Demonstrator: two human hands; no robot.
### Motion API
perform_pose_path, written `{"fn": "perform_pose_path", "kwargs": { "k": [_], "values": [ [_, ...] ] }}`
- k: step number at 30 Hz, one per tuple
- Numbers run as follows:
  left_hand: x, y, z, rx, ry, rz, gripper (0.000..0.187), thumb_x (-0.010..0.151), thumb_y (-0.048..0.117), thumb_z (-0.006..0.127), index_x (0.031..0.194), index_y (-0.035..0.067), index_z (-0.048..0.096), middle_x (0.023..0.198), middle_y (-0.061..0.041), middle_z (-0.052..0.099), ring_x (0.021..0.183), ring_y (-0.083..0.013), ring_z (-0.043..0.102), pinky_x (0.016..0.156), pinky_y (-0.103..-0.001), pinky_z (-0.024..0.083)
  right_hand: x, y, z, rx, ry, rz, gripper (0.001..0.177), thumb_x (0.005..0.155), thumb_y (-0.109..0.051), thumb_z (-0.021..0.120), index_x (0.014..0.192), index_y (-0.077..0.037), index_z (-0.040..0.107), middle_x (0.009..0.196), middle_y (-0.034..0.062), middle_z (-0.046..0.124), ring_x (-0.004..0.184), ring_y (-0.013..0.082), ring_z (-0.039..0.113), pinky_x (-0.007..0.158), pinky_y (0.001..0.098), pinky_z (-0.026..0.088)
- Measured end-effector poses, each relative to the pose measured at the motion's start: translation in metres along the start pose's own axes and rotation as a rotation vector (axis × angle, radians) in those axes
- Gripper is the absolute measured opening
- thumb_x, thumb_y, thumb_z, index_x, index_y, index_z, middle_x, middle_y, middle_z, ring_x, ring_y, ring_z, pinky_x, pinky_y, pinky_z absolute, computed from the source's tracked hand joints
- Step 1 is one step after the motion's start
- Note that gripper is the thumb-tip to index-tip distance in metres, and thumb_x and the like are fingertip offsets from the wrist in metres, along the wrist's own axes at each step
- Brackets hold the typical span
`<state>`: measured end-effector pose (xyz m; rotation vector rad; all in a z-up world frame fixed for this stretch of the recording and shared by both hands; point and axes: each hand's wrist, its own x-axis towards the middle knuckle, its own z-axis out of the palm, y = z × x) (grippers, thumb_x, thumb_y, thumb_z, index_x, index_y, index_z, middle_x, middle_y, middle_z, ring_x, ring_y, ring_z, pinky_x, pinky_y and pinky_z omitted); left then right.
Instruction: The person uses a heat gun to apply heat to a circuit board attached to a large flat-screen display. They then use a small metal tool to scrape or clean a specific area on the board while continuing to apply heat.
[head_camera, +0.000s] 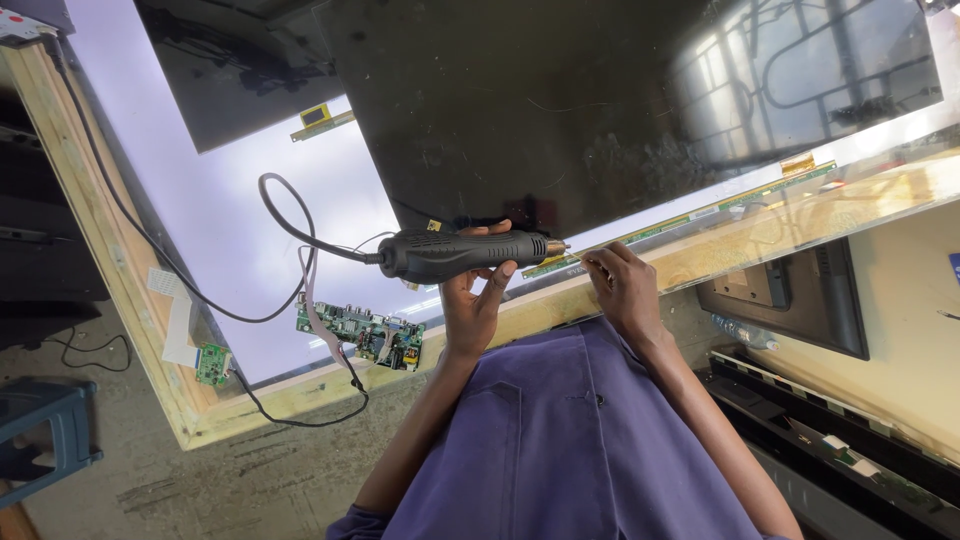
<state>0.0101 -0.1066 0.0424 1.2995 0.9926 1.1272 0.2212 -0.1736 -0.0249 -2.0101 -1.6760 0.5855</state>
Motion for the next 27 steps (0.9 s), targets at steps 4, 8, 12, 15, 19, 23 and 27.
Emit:
{"fn": "perform_pose_path", "kwargs": {
  "k": [4, 8, 12, 15, 19, 23, 27],
  "values": [
    [-0.0001, 0.0021, -0.0005, 0.001, -0.003, 0.000, 0.035, 0.098, 0.020, 0.062, 0.128, 0.009, 0.046, 0.128, -0.011, 0.061, 0.107, -0.0227, 0.063, 0.071, -0.026, 0.045, 0.0002, -0.0007, 0.0001, 0.033, 0.010, 0.017, 0.004, 0.090, -0.014, 0.070, 0.094, -0.012, 0.070, 0.079, 0.0046, 0.062, 0.067, 0.0293, 0.066, 0.060, 0.0404, 0.051],
    [-0.0005, 0.0016, 0.0000, -0.004, -0.005, -0.002, 0.036, 0.097, 0.020, 0.063, 0.128, 0.009, 0.046, 0.128, -0.011, 0.061, 0.107, -0.0219, 0.064, 0.072, -0.026, 0.045, -0.0013, -0.0005, 0.0010, 0.046, 0.012, 0.022, 0.004, 0.090, -0.011, 0.069, 0.094, -0.009, 0.070, 0.080, 0.0067, 0.062, 0.066, 0.0307, 0.066, 0.059, 0.0422, 0.051],
    [-0.0003, 0.0035, 0.0002, -0.003, -0.011, 0.002, 0.036, 0.098, 0.019, 0.062, 0.128, 0.009, 0.046, 0.129, -0.011, 0.061, 0.108, -0.0228, 0.063, 0.072, -0.026, 0.045, -0.0013, -0.0003, 0.0012, 0.044, -0.003, 0.028, 0.005, 0.089, -0.009, 0.068, 0.094, -0.009, 0.070, 0.080, 0.0072, 0.062, 0.064, 0.0309, 0.065, 0.059, 0.0429, 0.051],
    [-0.0002, 0.0033, 0.0005, 0.001, -0.010, 0.006, 0.036, 0.098, 0.020, 0.062, 0.128, 0.009, 0.046, 0.129, -0.011, 0.060, 0.109, -0.0230, 0.063, 0.072, -0.027, 0.046, -0.0009, 0.0011, 0.0004, 0.039, -0.032, 0.028, 0.006, 0.091, -0.010, 0.066, 0.095, -0.008, 0.071, 0.082, 0.0077, 0.062, 0.067, 0.0331, 0.065, 0.061, 0.0440, 0.051],
    [-0.0003, 0.0043, -0.0001, 0.008, -0.016, 0.013, 0.035, 0.098, 0.020, 0.062, 0.127, 0.009, 0.046, 0.128, -0.010, 0.060, 0.108, -0.0229, 0.063, 0.072, -0.027, 0.046, -0.0017, 0.0009, -0.0008, 0.034, -0.071, 0.029, 0.008, 0.092, -0.011, 0.064, 0.095, -0.009, 0.071, 0.082, 0.0083, 0.061, 0.070, 0.0366, 0.065, 0.061, 0.0458, 0.051],
    [-0.0011, 0.0003, -0.0003, 0.024, -0.026, 0.027, 0.034, 0.099, 0.019, 0.061, 0.127, 0.009, 0.046, 0.129, -0.010, 0.060, 0.108, -0.0238, 0.064, 0.072, -0.028, 0.047, -0.0014, -0.0024, -0.0025, 0.053, -0.080, 0.027, 0.008, 0.093, -0.009, 0.063, 0.095, -0.009, 0.071, 0.082, 0.0079, 0.062, 0.071, 0.0358, 0.066, 0.061, 0.0450, 0.052],
    [-0.0013, 0.0000, 0.0003, 0.051, -0.040, 0.034, 0.035, 0.097, 0.018, 0.063, 0.127, 0.009, 0.046, 0.126, -0.010, 0.062, 0.106, -0.0233, 0.065, 0.070, -0.027, 0.047, -0.0041, -0.0032, -0.0014, 0.139, -0.059, 0.065, 0.007, 0.089, -0.007, 0.067, 0.093, -0.009, 0.072, 0.079, 0.0088, 0.063, 0.068, 0.0362, 0.066, 0.059, 0.0428, 0.051]
  ]
}}
